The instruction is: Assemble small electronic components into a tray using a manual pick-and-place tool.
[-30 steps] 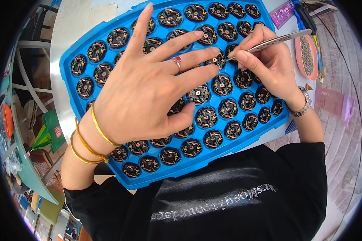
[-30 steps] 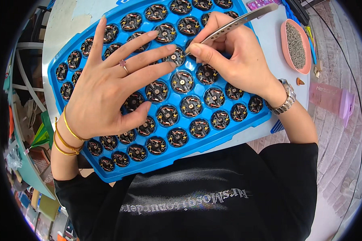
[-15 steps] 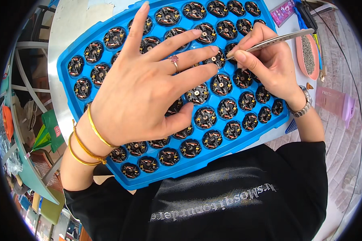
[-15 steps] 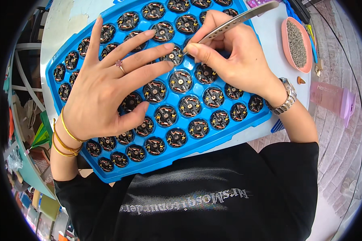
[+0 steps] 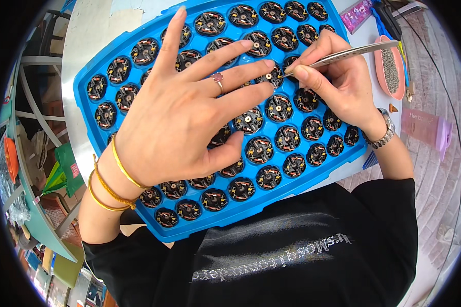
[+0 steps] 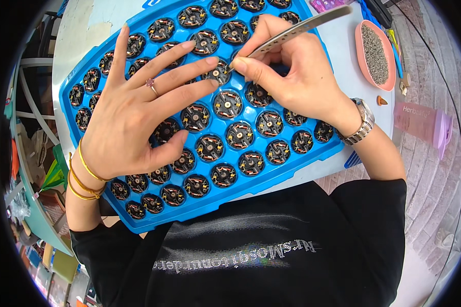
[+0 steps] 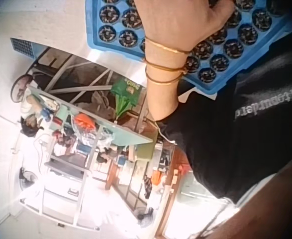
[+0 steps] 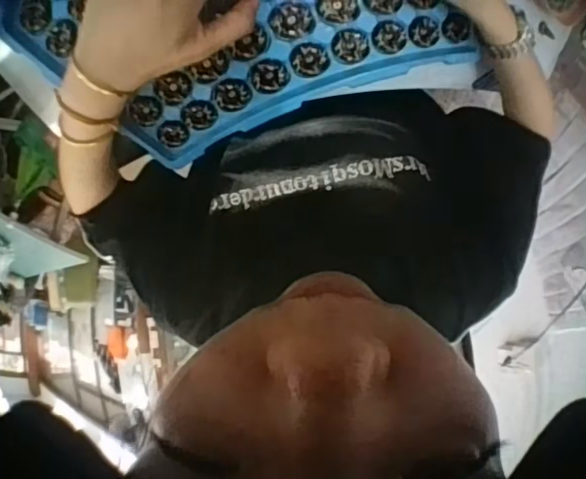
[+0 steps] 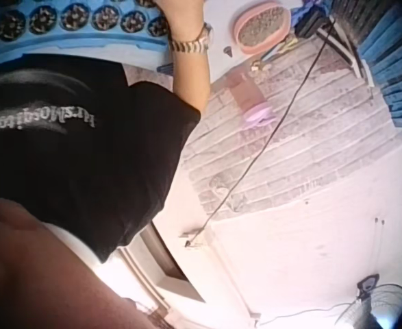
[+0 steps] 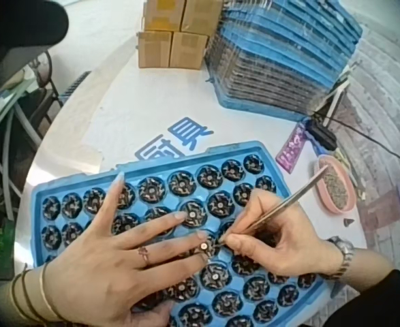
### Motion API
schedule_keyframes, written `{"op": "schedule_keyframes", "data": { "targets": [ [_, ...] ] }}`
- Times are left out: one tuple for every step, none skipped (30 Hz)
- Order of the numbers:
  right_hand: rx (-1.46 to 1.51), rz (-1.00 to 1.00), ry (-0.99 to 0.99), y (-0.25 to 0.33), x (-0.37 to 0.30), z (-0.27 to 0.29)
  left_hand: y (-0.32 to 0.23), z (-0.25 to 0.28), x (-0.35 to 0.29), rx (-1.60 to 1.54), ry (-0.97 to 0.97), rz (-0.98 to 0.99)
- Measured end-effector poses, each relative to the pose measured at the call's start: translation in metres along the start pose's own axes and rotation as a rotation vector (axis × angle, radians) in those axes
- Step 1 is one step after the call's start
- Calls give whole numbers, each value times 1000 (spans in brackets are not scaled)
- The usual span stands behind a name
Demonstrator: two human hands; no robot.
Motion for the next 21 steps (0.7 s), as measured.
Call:
{"op": "schedule_keyframes", "data": {
  "targets": [
    [49, 16, -11, 0, 1, 0, 0, 0, 1, -2, 1, 2],
    [51, 15, -8, -3, 2, -2, 1, -1, 1, 3, 11, 7],
    [-17, 146, -99, 4, 2, -1, 0, -1, 1, 10, 19, 12],
    [-84, 277, -190, 11, 0, 3, 0, -1, 1, 11, 18, 13],
    [-203, 328, -190, 17, -1, 1, 0, 0, 1, 3, 16, 7],
    [-203, 330, -186, 20, -2, 0, 0, 0, 0, -5, 14, 3],
    [-345, 376, -133, 28, -4, -4, 0, 0, 0, -5, 12, 7],
    [-486, 421, -79, 34, -6, -11, 0, -1, -1, -7, 18, 10],
    [-467, 412, -104, 35, -7, -11, 0, -1, -1, -8, 24, 14],
    [-466, 415, -101, 35, -7, -13, 0, -1, -1, -7, 23, 18],
    [-503, 447, -105, 38, -8, -14, 0, -1, -1, -6, 26, 19],
    [-541, 477, -110, 39, -8, -15, 0, -2, 0, -5, 29, 18],
    [-536, 492, -120, 39, -9, -16, 0, -2, 0, -6, 28, 21],
    [-534, 493, -117, 38, -9, -17, 0, -1, 0, -6, 24, 17],
    [-547, 511, -152, 39, -9, -17, -1, -1, 1, -6, 20, 11],
    [-561, 528, -187, 41, -10, -16, -1, -1, 1, -8, 18, 13],
    [-561, 528, -184, 42, -11, -16, -1, -2, 1, -3, 8, 9],
    [-599, 571, -142, 46, -12, -20, -1, -2, 1, 3, 0, 8],
    [-636, 613, -99, 49, -13, -24, -1, -2, 0, 3, -1, 12],
    [-634, 615, -96, 49, -13, -24, -1, -2, -1, 1, -3, 18],
    [-642, 621, -94, 48, -14, -24, -1, -3, -1, -3, -5, 20]
  ]
}}
Point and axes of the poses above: each hand's wrist, its own x-axis towards the middle knuckle, its own z-axis out of the back of the hand, y = z × x, the point moved 7 cm from there along x, towards the middle knuckle, and after that the axes turned 4 degrees about z, right-handed, at the moved point
